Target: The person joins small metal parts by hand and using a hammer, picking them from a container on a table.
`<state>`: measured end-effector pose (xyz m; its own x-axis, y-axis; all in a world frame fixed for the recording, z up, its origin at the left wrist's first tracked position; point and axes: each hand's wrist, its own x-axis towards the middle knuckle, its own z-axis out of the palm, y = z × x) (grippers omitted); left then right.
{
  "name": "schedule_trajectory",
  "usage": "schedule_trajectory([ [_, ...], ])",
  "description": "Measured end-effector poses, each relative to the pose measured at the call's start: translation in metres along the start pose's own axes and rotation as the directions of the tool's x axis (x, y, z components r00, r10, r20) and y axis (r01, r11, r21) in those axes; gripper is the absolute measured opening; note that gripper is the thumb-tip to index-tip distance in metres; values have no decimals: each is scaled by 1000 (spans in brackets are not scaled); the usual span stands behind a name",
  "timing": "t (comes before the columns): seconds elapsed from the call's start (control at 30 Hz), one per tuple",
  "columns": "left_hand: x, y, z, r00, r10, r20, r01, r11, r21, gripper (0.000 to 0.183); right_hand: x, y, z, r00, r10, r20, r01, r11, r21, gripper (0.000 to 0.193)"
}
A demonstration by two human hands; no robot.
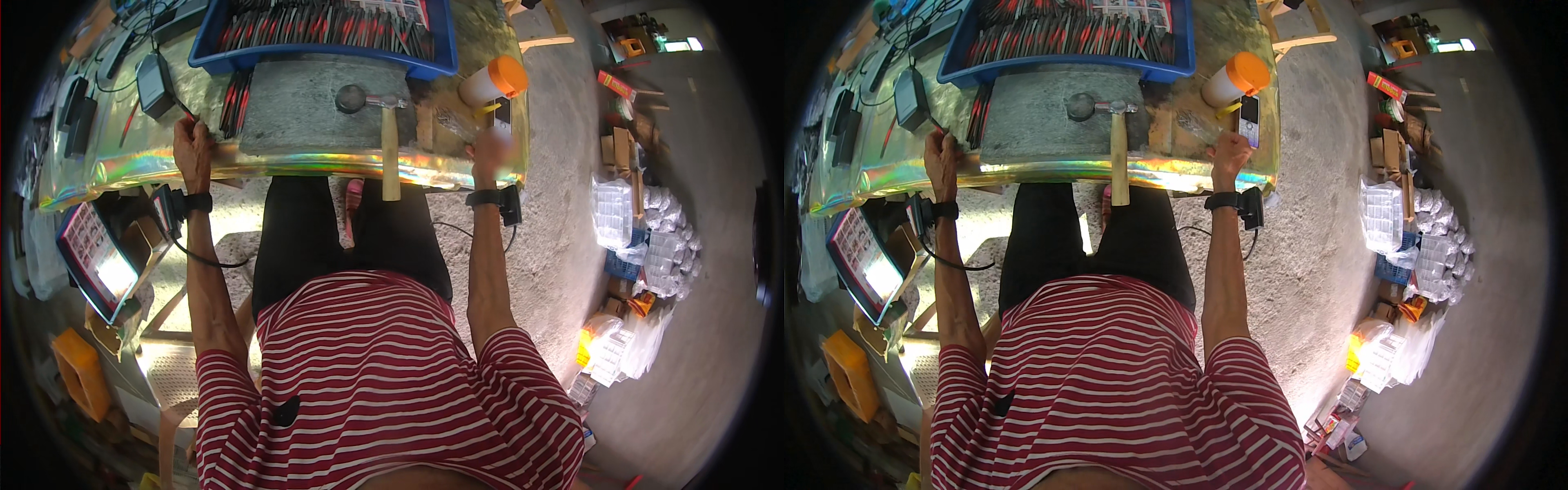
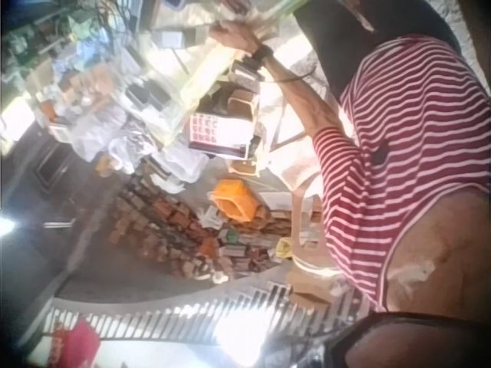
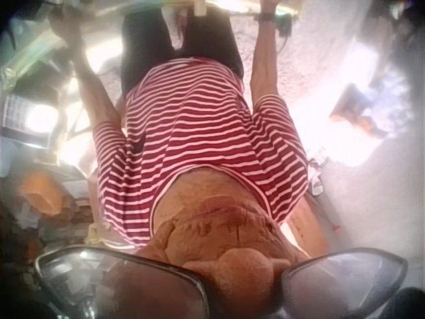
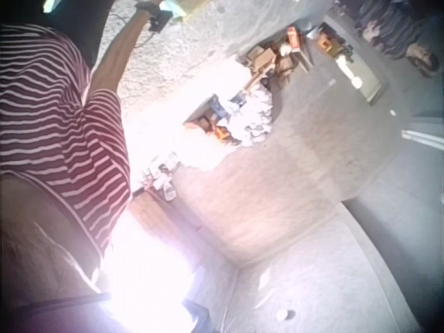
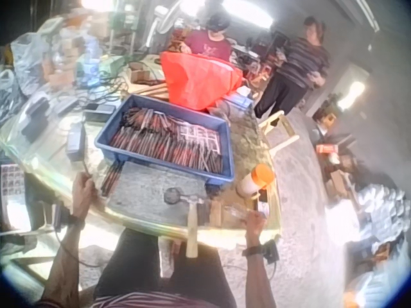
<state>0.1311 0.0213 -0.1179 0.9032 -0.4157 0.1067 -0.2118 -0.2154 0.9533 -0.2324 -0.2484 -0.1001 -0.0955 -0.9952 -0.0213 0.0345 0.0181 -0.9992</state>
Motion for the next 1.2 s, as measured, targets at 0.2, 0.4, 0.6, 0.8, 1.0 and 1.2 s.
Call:
schedule_trajectory([
  [0.2, 1, -3, 3, 999, 40, 7, -40, 999, -15, 24, 2, 14, -18, 692, -659, 293, 518, 171, -838, 18],
  [0.4, 6, -11, 0, 993, 112, 32, -114, 993, 44, 22, -28, -1, 11, 709, -561, 428, 666, 330, -669, 10],
  [0.6, 4, -5, 4, 998, 39, 50, -39, 999, -13, 23, -21, 4, 11, 738, -517, 434, 628, 290, -722, 9],
  [0.8, 3, -3, 3, 999, 40, 16, -41, 998, 56, 23, -25, -4, 18, 748, -482, 455, 622, 272, -734, 12],
  [1.0, 4, -3, 3, 999, 38, 16, -39, 998, 48, 24, -19, 5, 30, 633, -548, 547, 756, 284, -590, 12],
  [1.2, 5, -5, 5, 999, 35, 31, -35, 999, 0, 23, -6, 30, 30, 674, -465, 574, 728, 284, -624, 14],
])
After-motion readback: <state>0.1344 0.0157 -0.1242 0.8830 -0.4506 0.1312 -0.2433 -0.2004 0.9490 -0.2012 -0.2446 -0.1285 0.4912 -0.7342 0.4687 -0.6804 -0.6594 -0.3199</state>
